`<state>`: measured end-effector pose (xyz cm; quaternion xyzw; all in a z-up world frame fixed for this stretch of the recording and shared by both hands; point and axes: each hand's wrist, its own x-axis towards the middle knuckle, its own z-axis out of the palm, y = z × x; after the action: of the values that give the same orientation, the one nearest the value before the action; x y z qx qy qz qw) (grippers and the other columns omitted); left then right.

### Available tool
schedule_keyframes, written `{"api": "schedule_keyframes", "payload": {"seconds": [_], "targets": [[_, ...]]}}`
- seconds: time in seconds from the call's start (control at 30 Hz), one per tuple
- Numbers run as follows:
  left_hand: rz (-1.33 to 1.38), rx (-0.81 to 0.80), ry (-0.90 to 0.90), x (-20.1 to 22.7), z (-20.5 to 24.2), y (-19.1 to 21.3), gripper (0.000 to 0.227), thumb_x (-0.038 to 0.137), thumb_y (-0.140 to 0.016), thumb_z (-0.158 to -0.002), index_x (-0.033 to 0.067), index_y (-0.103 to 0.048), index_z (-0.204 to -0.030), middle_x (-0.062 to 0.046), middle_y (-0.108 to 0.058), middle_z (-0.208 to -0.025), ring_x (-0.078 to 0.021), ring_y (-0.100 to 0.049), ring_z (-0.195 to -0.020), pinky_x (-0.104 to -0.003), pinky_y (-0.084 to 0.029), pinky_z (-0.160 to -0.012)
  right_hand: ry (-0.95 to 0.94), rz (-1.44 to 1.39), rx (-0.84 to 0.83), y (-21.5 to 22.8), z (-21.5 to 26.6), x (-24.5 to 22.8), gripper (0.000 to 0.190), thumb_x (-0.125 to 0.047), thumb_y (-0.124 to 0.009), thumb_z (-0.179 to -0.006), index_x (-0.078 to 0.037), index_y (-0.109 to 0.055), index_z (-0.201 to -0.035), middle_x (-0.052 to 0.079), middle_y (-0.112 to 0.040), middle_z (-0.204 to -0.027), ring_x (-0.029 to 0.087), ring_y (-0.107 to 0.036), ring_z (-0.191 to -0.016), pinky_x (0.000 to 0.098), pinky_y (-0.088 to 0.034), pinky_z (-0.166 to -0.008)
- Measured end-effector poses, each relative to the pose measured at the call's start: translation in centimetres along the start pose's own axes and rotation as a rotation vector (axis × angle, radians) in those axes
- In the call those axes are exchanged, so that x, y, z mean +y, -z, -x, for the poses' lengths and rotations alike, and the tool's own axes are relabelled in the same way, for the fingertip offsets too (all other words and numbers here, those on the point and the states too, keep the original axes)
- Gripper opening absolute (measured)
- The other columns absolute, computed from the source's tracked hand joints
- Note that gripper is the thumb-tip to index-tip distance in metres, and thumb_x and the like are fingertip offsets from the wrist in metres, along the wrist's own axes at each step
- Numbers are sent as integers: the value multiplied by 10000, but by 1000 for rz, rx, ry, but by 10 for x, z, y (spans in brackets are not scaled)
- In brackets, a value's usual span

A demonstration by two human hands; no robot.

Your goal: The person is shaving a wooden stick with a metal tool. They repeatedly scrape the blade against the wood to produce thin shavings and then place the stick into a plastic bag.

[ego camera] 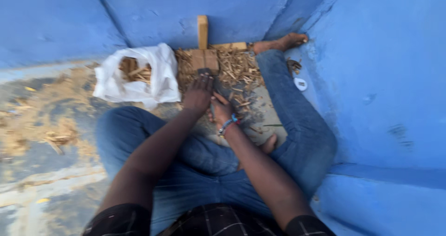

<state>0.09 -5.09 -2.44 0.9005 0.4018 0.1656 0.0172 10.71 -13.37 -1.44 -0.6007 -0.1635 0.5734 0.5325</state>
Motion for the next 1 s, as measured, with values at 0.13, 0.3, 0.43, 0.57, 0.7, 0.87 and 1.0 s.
{"api": "schedule_keyframes", "payload": {"seconds": [0.13,0.3,0.43,0.57,0.7,0.87,1.0], "targets": [[53,-20,17,2,-3,1,699,321,-647,-908,-3,-466,-1501,-217,-434,-1580,-349,-411,-1474,-493,-304,-1202,-48,-4,-11,2,0,-7,379,-232,-598,-1016,-203,-644,-1391,39,-600,-665,127,-502,-444,274,-390,-381],[-11,-59,-37,-8,-14,5,709,297,-656,-882,-33,-466,-1480,-241,-443,-1573,-365,-413,-1473,-485,-298,-1215,-94,26,53,-8,-8,-9,379,-232,-595,-1019,-204,-646,-1393,45,-598,-654,130,-489,-434,279,-385,-369],[61,-51,-17,-29,-47,-11,715,269,-638,-871,-47,-445,-1483,-252,-430,-1572,-377,-391,-1475,-484,-286,-1209,-76,11,67,-15,-55,-16,376,-246,-580,-1034,-213,-633,-1405,27,-605,-678,113,-512,-476,269,-382,-376],[14,-62,-26,-55,-86,-24,620,210,-594,-952,-6,-443,-1513,-211,-419,-1609,-332,-384,-1508,-471,-291,-1234,-43,-9,73,-24,-93,-26,372,-228,-593,-1025,-180,-635,-1391,47,-618,-682,135,-543,-492,293,-393,-363],[64,-42,7,-48,-73,-24,631,227,-589,-938,6,-439,-1509,-203,-403,-1616,-337,-377,-1496,-484,-306,-1192,14,-38,2,-19,-85,-21,384,-244,-580,-1034,-162,-628,-1407,14,-667,-750,124,-562,-507,287,-400,-374],[105,86,48,-28,-36,-4,682,257,-593,-895,18,-435,-1514,-176,-421,-1597,-331,-381,-1487,-514,-306,-1166,109,132,-10,-20,-46,-13,417,-241,-581,-1018,-189,-623,-1429,50,-595,-659,138,-496,-427,294,-415,-366],[-11,66,20,-21,-16,3,688,279,-595,-921,15,-432,-1535,-183,-424,-1611,-327,-393,-1492,-496,-305,-1197,52,86,-26,-19,-16,-6,408,-246,-575,-1027,-197,-604,-1431,48,-609,-679,122,-500,-452,281,-403,-383]]}}
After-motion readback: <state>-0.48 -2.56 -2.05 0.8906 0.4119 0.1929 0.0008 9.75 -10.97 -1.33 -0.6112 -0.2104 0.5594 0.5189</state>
